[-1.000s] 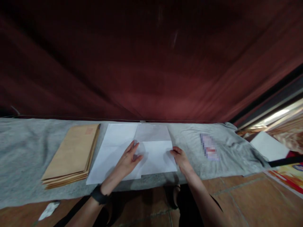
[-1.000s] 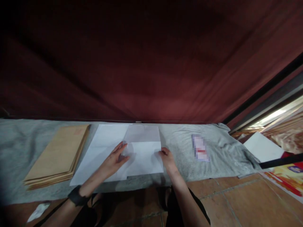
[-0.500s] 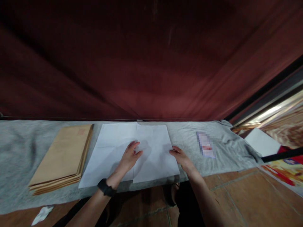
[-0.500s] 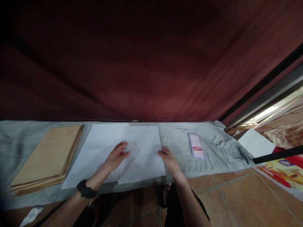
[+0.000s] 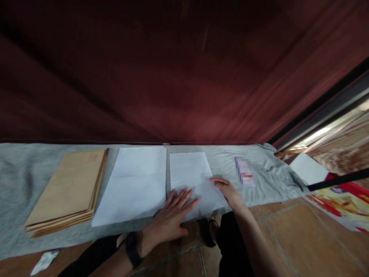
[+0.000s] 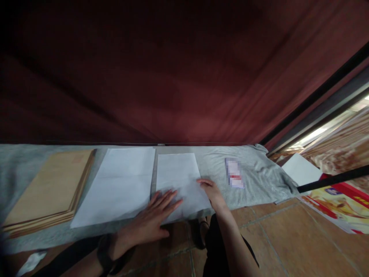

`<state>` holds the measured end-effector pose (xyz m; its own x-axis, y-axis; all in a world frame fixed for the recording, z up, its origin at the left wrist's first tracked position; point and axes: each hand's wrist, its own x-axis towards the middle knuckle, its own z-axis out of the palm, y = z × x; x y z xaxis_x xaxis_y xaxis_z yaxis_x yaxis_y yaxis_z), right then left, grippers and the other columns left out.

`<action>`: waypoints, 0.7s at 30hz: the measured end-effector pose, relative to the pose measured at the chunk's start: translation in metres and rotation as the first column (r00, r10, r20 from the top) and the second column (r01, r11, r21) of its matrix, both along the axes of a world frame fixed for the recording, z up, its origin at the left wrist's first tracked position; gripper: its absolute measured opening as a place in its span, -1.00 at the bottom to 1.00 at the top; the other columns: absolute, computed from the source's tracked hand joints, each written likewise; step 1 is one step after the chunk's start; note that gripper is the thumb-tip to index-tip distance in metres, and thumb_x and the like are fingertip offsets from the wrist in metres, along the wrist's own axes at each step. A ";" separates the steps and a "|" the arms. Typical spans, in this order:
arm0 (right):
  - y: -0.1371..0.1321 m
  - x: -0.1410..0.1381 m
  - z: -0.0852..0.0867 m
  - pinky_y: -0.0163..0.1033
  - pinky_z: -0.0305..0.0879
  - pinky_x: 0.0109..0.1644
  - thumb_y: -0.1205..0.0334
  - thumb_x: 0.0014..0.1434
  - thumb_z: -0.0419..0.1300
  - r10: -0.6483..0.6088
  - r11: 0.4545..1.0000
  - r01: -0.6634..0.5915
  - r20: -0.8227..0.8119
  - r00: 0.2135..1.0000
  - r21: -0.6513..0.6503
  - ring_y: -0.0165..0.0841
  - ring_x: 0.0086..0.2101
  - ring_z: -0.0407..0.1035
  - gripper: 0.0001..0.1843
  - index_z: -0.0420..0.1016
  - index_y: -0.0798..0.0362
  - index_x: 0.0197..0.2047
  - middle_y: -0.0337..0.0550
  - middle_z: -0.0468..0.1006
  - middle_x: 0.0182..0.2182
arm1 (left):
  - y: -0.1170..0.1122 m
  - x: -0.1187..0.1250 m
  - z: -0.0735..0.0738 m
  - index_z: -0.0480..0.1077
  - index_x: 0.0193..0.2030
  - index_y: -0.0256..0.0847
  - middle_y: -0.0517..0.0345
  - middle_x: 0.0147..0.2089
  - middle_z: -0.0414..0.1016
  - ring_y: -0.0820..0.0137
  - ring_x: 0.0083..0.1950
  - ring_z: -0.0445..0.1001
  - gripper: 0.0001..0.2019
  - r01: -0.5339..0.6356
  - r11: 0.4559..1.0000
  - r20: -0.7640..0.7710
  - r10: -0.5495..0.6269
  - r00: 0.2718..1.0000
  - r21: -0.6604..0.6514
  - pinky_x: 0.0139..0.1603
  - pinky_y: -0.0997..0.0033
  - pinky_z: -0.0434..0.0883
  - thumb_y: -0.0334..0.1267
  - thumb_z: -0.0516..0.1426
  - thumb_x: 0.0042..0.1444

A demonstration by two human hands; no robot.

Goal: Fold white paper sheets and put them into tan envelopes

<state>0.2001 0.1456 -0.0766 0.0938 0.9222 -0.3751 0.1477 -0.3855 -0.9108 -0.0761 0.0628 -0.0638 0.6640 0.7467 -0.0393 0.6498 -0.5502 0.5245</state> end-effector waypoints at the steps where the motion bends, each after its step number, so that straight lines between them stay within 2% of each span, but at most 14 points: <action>1: -0.002 0.003 0.000 -0.31 0.19 -0.42 0.14 -0.16 0.25 0.009 1.000 -0.010 -0.013 1.000 -0.020 -0.40 -0.49 0.31 -0.66 0.61 0.07 -0.27 -0.25 0.55 -0.46 | -0.001 0.002 -0.001 -0.11 0.49 0.14 0.08 0.56 -0.17 0.05 0.54 -0.12 -0.09 -0.017 1.000 -0.012 0.017 1.000 0.014 0.47 -0.22 -0.13 -0.26 0.27 0.08; 4: -0.010 0.014 0.003 -0.35 0.13 -0.50 0.11 -0.08 0.23 0.076 0.990 -0.083 -0.071 0.995 -0.112 -0.45 -0.58 0.26 -0.60 0.61 0.08 -0.15 -0.28 0.49 -0.54 | 0.002 0.000 -0.006 0.15 0.42 0.06 0.08 0.48 0.11 0.15 0.48 0.09 -0.35 -0.076 0.997 -0.003 0.076 0.997 0.025 0.48 -0.07 0.00 -0.36 0.13 0.19; 6: -0.014 0.023 0.005 -0.32 0.25 -0.43 0.11 -0.02 0.20 0.150 0.981 -0.163 -0.121 0.981 -0.109 -0.41 -0.53 0.36 -0.56 0.60 0.07 -0.07 -0.21 0.56 -0.47 | 0.008 -0.005 -0.005 0.35 0.29 0.01 0.09 0.37 0.33 0.19 0.39 0.26 -0.56 -0.109 0.994 0.058 0.109 0.992 -0.006 0.44 0.03 0.13 -0.29 0.06 0.27; 9: -0.018 0.033 0.008 -0.13 0.42 -0.08 0.12 0.04 0.20 0.271 0.961 -0.269 -0.035 0.962 0.058 -0.25 -0.20 0.51 -0.55 0.58 0.01 0.02 -0.04 0.63 -0.13 | 0.018 -0.015 0.002 0.48 0.14 -0.01 0.13 0.17 0.55 0.26 0.19 0.48 -0.63 -0.146 0.981 0.192 0.169 0.967 -0.130 0.26 0.25 0.34 -0.14 -0.06 0.37; 11: -0.020 0.035 0.011 0.00 0.31 0.18 0.13 0.03 0.26 0.338 0.912 -0.363 0.151 0.929 0.192 -0.16 0.10 0.39 -0.50 0.56 -0.07 0.08 -0.03 0.48 0.17 | 0.023 -0.019 0.010 0.52 0.09 -0.03 0.14 0.06 0.61 0.26 0.07 0.55 -0.62 -0.157 0.961 0.253 0.214 0.944 -0.228 0.13 0.34 0.41 -0.07 -0.07 0.38; 13: -0.022 0.032 0.014 0.06 0.09 0.35 0.12 0.02 0.32 0.384 0.842 -0.470 0.317 0.867 0.264 -0.13 0.30 0.15 -0.50 0.58 -0.13 0.08 -0.12 0.25 0.35 | 0.026 -0.019 0.018 0.56 0.00 -0.06 0.12 -0.05 0.65 0.25 -0.02 0.58 -0.62 -0.164 0.940 0.275 0.250 0.928 -0.300 0.03 0.38 0.42 -0.03 -0.04 0.36; 14: -0.023 0.029 0.017 0.07 0.02 0.39 0.10 0.05 0.32 0.422 0.811 -0.523 0.355 0.834 0.262 -0.13 0.34 0.09 -0.55 0.60 -0.13 0.05 -0.14 0.21 0.37 | 0.027 -0.018 0.021 0.58 -0.05 -0.08 0.11 -0.10 0.66 0.25 -0.06 0.58 -0.62 -0.165 0.931 0.278 0.261 0.924 -0.326 -0.01 0.38 0.43 -0.03 -0.03 0.34; 15: -0.024 0.026 0.019 0.07 0.01 0.40 0.06 0.09 0.30 0.472 0.786 -0.570 0.361 0.804 0.240 -0.12 0.33 0.11 -0.61 0.63 -0.12 0.01 -0.12 0.26 0.35 | 0.028 -0.018 0.024 0.60 -0.09 -0.09 0.10 -0.14 0.66 0.25 -0.10 0.58 -0.63 -0.161 0.924 0.277 0.265 0.923 -0.347 -0.04 0.39 0.43 -0.03 -0.01 0.33; 17: -0.025 0.022 0.025 0.05 0.12 0.35 -0.02 0.19 0.22 0.566 0.750 -0.635 0.316 0.761 0.185 -0.12 0.23 0.28 -0.66 0.66 -0.07 -0.05 -0.05 0.46 0.21 | 0.032 -0.020 0.028 0.60 -0.11 -0.11 0.10 -0.14 0.67 0.25 -0.12 0.58 -0.66 -0.146 0.911 0.281 0.267 0.922 -0.385 -0.06 0.38 0.44 -0.04 0.04 0.28; 19: -0.024 0.020 0.030 0.01 0.23 0.28 -0.06 0.24 0.16 0.612 0.739 -0.657 0.258 0.748 0.152 -0.14 0.11 0.41 -0.62 0.66 -0.05 -0.05 -0.05 0.58 0.07 | 0.037 -0.028 0.032 0.57 0.00 -0.10 0.11 -0.01 0.64 0.22 -0.03 0.57 -0.67 -0.120 0.891 0.309 0.274 0.911 -0.439 0.01 0.35 0.44 -0.06 0.15 0.18; 21: -0.024 0.021 0.033 -0.03 0.28 0.23 -0.07 0.24 0.17 0.600 0.756 -0.639 0.238 0.764 0.143 -0.14 0.06 0.45 -0.62 0.65 -0.05 -0.04 -0.08 0.61 0.02 | 0.043 -0.039 0.036 0.50 0.14 -0.08 0.12 0.15 0.56 0.19 0.10 0.52 -0.52 -0.077 0.858 0.347 0.285 0.893 -0.507 0.11 0.31 0.42 -0.08 0.25 0.06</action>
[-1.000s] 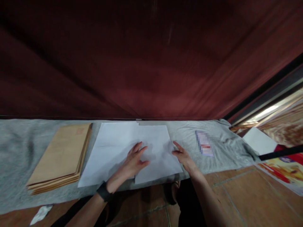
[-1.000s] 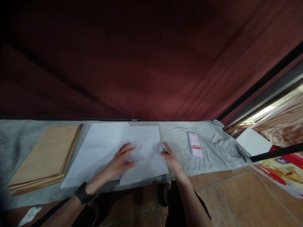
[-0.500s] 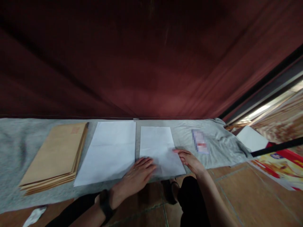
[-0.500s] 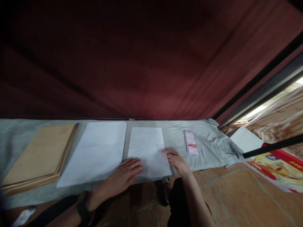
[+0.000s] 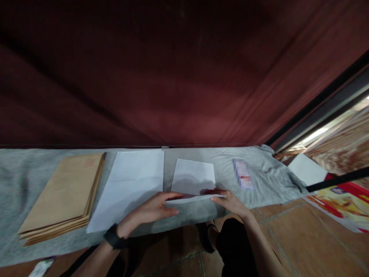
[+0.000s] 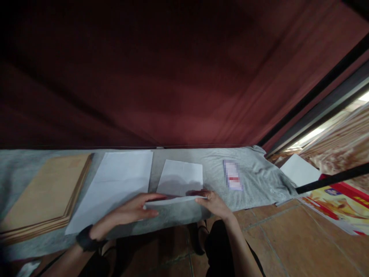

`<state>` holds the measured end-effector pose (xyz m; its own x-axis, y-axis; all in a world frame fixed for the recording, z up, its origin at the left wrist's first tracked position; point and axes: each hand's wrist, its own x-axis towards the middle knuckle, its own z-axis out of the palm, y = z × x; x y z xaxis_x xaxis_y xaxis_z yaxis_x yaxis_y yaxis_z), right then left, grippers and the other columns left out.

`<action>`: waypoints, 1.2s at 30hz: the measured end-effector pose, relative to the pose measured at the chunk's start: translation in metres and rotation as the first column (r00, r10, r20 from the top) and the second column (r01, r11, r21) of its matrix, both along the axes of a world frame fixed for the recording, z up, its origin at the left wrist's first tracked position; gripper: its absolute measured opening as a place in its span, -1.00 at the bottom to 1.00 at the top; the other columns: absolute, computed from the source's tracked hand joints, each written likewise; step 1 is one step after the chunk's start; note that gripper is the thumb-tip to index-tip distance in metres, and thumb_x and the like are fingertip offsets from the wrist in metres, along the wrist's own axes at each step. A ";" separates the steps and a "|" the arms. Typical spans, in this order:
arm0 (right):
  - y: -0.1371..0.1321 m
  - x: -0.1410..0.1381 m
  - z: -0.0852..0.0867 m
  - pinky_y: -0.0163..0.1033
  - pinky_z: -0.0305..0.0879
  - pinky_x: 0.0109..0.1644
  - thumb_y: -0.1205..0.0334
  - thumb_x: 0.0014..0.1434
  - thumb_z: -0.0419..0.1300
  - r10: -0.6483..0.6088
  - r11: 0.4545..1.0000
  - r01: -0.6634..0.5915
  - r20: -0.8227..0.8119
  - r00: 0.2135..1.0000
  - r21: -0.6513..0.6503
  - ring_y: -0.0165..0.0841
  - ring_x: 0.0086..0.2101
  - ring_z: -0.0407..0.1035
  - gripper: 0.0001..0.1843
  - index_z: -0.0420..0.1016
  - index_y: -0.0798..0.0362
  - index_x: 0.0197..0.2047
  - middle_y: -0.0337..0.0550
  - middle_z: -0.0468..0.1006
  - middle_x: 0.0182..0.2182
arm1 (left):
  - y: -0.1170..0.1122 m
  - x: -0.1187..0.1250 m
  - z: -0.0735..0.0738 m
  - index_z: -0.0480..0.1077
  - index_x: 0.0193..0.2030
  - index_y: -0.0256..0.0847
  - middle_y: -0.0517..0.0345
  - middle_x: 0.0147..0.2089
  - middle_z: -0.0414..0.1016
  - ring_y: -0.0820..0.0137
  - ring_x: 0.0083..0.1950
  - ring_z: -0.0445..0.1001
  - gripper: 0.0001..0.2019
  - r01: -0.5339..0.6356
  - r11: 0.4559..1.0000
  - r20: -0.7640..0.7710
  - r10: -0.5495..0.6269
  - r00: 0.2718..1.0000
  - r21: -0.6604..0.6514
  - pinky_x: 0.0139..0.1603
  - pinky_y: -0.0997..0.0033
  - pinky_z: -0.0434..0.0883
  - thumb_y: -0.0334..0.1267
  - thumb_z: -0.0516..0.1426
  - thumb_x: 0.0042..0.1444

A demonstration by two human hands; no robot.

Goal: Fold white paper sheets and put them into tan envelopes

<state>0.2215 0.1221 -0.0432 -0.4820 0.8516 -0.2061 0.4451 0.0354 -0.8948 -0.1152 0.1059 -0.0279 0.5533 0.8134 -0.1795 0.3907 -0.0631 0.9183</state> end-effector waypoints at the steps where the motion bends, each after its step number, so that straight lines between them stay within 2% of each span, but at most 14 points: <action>1: 0.000 0.001 0.001 -0.04 0.30 0.21 -0.07 0.22 0.19 -0.021 1.000 0.021 0.002 1.000 -0.011 -0.14 0.05 0.46 -0.62 0.65 -0.05 -0.04 -0.08 0.62 0.01 | 0.003 -0.005 0.001 0.46 0.19 -0.06 0.12 0.20 0.52 0.18 0.16 0.49 -0.45 0.015 0.999 0.027 -0.015 1.000 -0.033 0.14 0.29 0.41 -0.08 0.28 0.01; 3: 0.001 0.005 0.000 -0.04 0.33 0.18 -0.07 0.17 0.23 -0.058 0.998 0.059 0.018 0.998 -0.037 -0.12 0.02 0.47 -0.61 0.65 -0.05 -0.06 -0.09 0.64 -0.03 | 0.009 -0.011 -0.001 0.45 0.21 -0.04 0.12 0.24 0.49 0.18 0.20 0.46 -0.43 0.028 0.998 0.049 -0.025 0.999 -0.060 0.17 0.27 0.40 -0.07 0.28 0.00; 5: 0.001 0.008 0.000 -0.01 0.33 0.17 -0.07 0.16 0.23 -0.075 0.996 0.076 0.020 0.997 -0.050 -0.10 0.01 0.47 -0.62 0.66 -0.05 -0.07 -0.08 0.66 -0.08 | 0.013 -0.009 -0.008 0.50 0.14 -0.07 0.08 0.20 0.52 0.18 0.18 0.47 -0.50 -0.026 0.999 0.031 0.026 0.999 -0.027 0.16 0.26 0.39 -0.05 0.25 0.03; 7: 0.000 0.010 -0.001 -0.01 0.30 0.20 -0.07 0.14 0.25 -0.053 0.997 0.051 -0.024 0.998 -0.064 -0.09 0.05 0.45 -0.60 0.65 -0.05 -0.05 -0.09 0.65 -0.05 | 0.016 0.000 -0.018 0.58 -0.04 -0.16 0.04 0.03 0.61 0.17 0.05 0.53 -0.61 -0.110 0.994 -0.033 0.110 0.993 0.013 0.06 0.28 0.42 -0.01 0.17 0.09; 10: -0.002 0.013 -0.004 -0.06 0.31 0.16 -0.08 0.11 0.28 -0.049 0.995 0.042 -0.080 0.996 -0.091 -0.12 0.02 0.45 -0.57 0.63 -0.05 -0.01 -0.12 0.62 -0.02 | 0.019 0.013 -0.034 0.55 -0.33 -0.25 0.06 -0.29 0.62 0.21 -0.22 0.54 -0.57 -0.206 0.978 -0.141 0.206 0.968 0.014 -0.21 0.35 0.40 0.08 0.06 0.14; 13: -0.001 0.015 -0.010 -0.14 0.38 -0.06 -0.13 0.13 0.23 -0.156 0.983 0.150 -0.055 0.986 -0.102 -0.20 -0.22 0.48 -0.60 0.67 0.00 -0.21 -0.16 0.65 -0.26 | 0.022 0.018 -0.043 0.48 -0.39 -0.24 0.13 -0.40 0.53 0.28 -0.33 0.46 -0.56 -0.313 0.948 -0.130 0.317 0.939 0.049 -0.33 0.40 0.31 0.12 0.04 0.14; 16: 0.006 0.013 -0.020 -0.21 0.34 -0.20 -0.16 0.16 0.17 -0.259 0.962 0.253 -0.056 0.964 -0.104 -0.29 -0.35 0.41 -0.58 0.63 0.02 -0.34 -0.21 0.59 -0.40 | 0.026 0.021 -0.044 0.38 -0.48 -0.19 0.20 -0.49 0.41 0.35 -0.40 0.38 -0.60 -0.410 0.898 -0.170 0.435 0.884 0.160 -0.38 0.44 0.22 0.09 0.02 0.17; 18: 0.013 0.010 -0.026 -0.26 0.30 -0.27 -0.16 0.14 0.17 -0.330 0.942 0.327 -0.029 0.944 -0.075 -0.34 -0.40 0.36 -0.59 0.59 0.02 -0.40 -0.25 0.53 -0.46 | 0.029 0.025 -0.043 0.35 -0.47 -0.16 0.22 -0.51 0.37 0.38 -0.42 0.35 -0.63 -0.431 0.865 -0.240 0.489 0.839 0.256 -0.38 0.45 0.19 0.03 0.01 0.21; 21: 0.020 0.005 -0.034 -0.30 0.20 -0.38 -0.13 0.12 0.17 -0.413 0.910 0.412 0.046 0.909 0.042 -0.38 -0.48 0.26 -0.61 0.48 0.01 -0.50 -0.30 0.38 -0.58 | 0.034 0.031 -0.039 0.34 -0.41 -0.15 0.22 -0.49 0.38 0.41 -0.45 0.34 -0.69 -0.425 0.833 -0.309 0.533 0.788 0.353 -0.38 0.46 0.16 -0.04 -0.01 0.26; 24: 0.024 0.000 -0.038 -0.30 0.11 -0.43 -0.09 0.14 0.13 -0.465 0.880 0.448 0.097 0.880 0.155 -0.40 -0.54 0.20 -0.60 0.34 -0.02 -0.59 -0.33 0.25 -0.65 | 0.041 0.036 -0.038 0.30 -0.43 -0.14 0.23 -0.50 0.36 0.42 -0.46 0.32 -0.69 -0.442 0.817 -0.313 0.557 0.769 0.370 -0.40 0.46 0.12 -0.05 -0.01 0.28; 28: 0.029 -0.006 -0.040 -0.28 0.04 -0.44 -0.07 0.14 0.10 -0.532 0.830 0.475 0.159 0.832 0.293 -0.41 -0.57 0.16 -0.58 0.22 -0.03 -0.63 -0.35 0.19 -0.69 | 0.049 0.039 -0.040 0.31 -0.44 -0.15 0.25 -0.52 0.34 0.41 -0.46 0.30 -0.66 -0.511 0.793 -0.240 0.594 0.768 0.331 -0.39 0.45 0.14 -0.01 0.00 0.27; 30: 0.032 -0.009 -0.039 -0.28 0.04 -0.43 -0.08 0.15 0.09 -0.562 0.806 0.499 0.145 0.815 0.319 -0.40 -0.57 0.17 -0.58 0.22 -0.03 -0.61 -0.35 0.21 -0.68 | 0.051 0.038 -0.041 0.33 -0.43 -0.16 0.23 -0.50 0.39 0.39 -0.43 0.35 -0.64 -0.544 0.801 -0.146 0.586 0.797 0.248 -0.38 0.44 0.20 0.07 0.05 0.21; 34: 0.036 -0.012 -0.027 -0.30 0.07 -0.46 -0.17 0.19 0.07 -0.623 0.745 0.606 -0.037 0.782 0.279 -0.40 -0.57 0.17 -0.56 0.25 -0.03 -0.54 -0.37 0.22 -0.65 | 0.052 0.035 -0.035 0.43 -0.24 -0.21 0.11 -0.24 0.59 0.28 -0.21 0.53 -0.58 -0.476 0.876 0.171 0.482 0.859 -0.080 -0.21 0.38 0.39 0.12 0.26 -0.03; 36: 0.036 -0.013 -0.013 -0.32 0.09 -0.45 -0.20 0.21 0.08 -0.634 0.704 0.653 -0.168 0.755 0.280 -0.41 -0.56 0.16 -0.54 0.26 -0.03 -0.51 -0.38 0.21 -0.65 | 0.051 0.033 -0.027 0.45 -0.15 -0.23 0.04 -0.13 0.61 0.24 -0.11 0.55 -0.54 -0.436 0.889 0.275 0.458 0.845 -0.142 -0.10 0.34 0.43 0.07 0.32 -0.07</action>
